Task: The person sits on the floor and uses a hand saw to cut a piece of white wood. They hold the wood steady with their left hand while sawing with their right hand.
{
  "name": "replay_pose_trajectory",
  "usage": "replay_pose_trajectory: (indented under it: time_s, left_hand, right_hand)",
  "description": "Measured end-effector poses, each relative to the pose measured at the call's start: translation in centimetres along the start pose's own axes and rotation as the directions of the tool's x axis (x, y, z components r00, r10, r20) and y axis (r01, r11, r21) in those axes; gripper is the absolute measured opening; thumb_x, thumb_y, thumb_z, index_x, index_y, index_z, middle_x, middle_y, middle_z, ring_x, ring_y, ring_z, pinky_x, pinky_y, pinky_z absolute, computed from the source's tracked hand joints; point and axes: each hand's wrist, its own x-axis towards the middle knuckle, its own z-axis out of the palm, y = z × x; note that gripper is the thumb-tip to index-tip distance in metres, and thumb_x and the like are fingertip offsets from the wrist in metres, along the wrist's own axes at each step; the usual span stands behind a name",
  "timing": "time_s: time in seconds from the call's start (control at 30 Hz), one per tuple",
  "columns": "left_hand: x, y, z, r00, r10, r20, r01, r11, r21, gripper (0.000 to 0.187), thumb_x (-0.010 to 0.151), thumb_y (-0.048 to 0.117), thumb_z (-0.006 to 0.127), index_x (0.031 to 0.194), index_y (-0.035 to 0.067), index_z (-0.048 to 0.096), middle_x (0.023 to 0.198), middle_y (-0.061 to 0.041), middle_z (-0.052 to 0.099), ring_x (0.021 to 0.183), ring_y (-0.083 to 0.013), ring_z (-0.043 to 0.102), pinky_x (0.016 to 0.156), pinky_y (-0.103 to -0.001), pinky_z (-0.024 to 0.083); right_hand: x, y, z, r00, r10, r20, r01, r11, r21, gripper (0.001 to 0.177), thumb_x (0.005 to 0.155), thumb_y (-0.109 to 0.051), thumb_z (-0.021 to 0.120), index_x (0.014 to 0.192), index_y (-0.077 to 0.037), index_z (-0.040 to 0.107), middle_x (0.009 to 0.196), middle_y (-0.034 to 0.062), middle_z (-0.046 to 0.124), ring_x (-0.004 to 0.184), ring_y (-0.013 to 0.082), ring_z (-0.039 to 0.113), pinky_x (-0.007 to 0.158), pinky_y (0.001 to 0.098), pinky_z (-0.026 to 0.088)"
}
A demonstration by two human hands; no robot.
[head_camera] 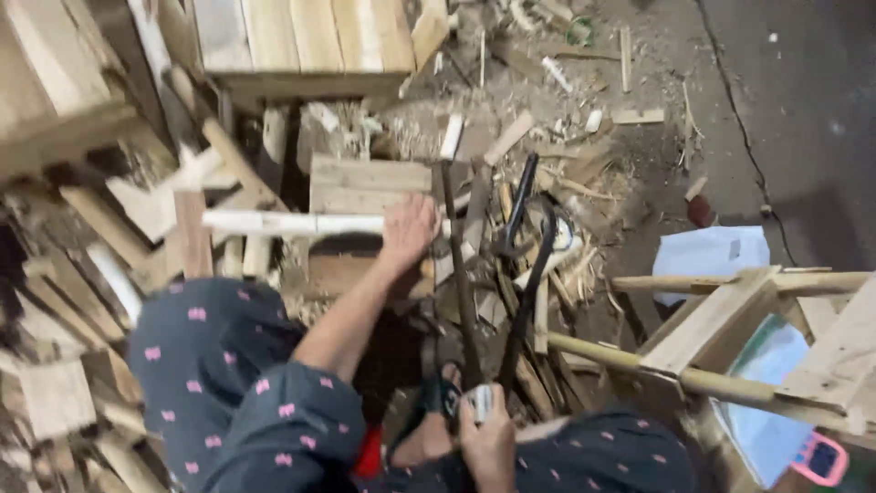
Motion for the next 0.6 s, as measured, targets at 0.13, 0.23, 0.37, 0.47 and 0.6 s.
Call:
replay_pose_trajectory:
  time_s: [0.13, 0.23, 0.37, 0.47, 0.6]
  left_hand:
    - [-1.1, 0.6, -0.1, 0.998, 0.03, -0.049, -0.033, 0.998, -0.062, 0.023, 0.083, 0.027, 0.058, 0.094, 0.007, 0.056, 0.089, -0.011, 0.056, 0.076, -0.0292, 0.055, 0.063, -0.04, 0.045]
    - [0.3, -1.0, 0.7, 0.983, 0.086, -0.161, -0.065, 0.989, 0.134, 0.026, 0.082, 0.042, 0.057, 0.077, 0.016, 0.052, 0.073, -0.002, 0.052, 0.073, -0.0226, 0.056, 0.062, -0.035, 0.045]
    - [0.7, -0.4, 0.6, 0.987, -0.1, 0.122, 0.088, 0.991, 0.104, 0.027, 0.086, 0.038, 0.049, 0.088, 0.011, 0.054, 0.093, -0.009, 0.055, 0.078, -0.027, 0.055, 0.063, -0.042, 0.044]
    - [-0.5, 0.5, 0.3, 0.996, -0.076, 0.04, 0.074, 0.995, 0.06, 0.022, 0.083, 0.033, 0.056, 0.083, 0.011, 0.053, 0.085, -0.008, 0.053, 0.075, -0.026, 0.053, 0.064, -0.043, 0.043]
    - [-0.6, 0.6, -2.3, 0.998, -0.039, 0.055, 0.043, 0.997, -0.067, 0.016, 0.082, 0.024, 0.056, 0.083, 0.008, 0.054, 0.08, -0.012, 0.055, 0.062, -0.0293, 0.053, 0.052, -0.041, 0.044]
  right_hand:
    - [9.9, -5.3, 2.4, 0.941, 0.283, 0.185, -0.316, 0.932, 0.177, 0.037, 0.084, -0.026, 0.053, 0.12, -0.02, 0.054, 0.087, 0.0076, 0.069, 0.066, 0.0209, 0.066, 0.062, 0.0311, 0.053]
    - [16.7, -5.7, 8.1, 0.972, -0.081, -0.219, 0.122, 0.977, 0.177, 0.042, 0.076, -0.034, 0.065, 0.115, -0.019, 0.056, 0.1, 0.0152, 0.067, 0.098, 0.0325, 0.064, 0.083, 0.0433, 0.052]
    - [7.4, -7.0, 1.6, 0.993, -0.067, -0.096, 0.085, 0.976, 0.198, 0.04, 0.078, -0.023, 0.062, 0.114, -0.007, 0.054, 0.083, 0.0134, 0.066, 0.066, 0.0278, 0.063, 0.059, 0.0354, 0.051]
    - [2.8, -2.4, 0.3, 0.998, 0.068, 0.001, -0.068, 0.99, 0.122, 0.028, 0.076, -0.023, 0.063, 0.102, -0.013, 0.057, 0.067, 0.0107, 0.069, 0.053, 0.029, 0.063, 0.051, 0.0385, 0.05]
    - [12.0, -1.2, 6.3, 0.99, -0.1, -0.095, 0.119, 0.967, 0.224, 0.067, 0.076, -0.02, 0.064, 0.138, -0.01, 0.042, 0.107, 0.0136, 0.065, 0.087, 0.0273, 0.065, 0.074, 0.0334, 0.053]
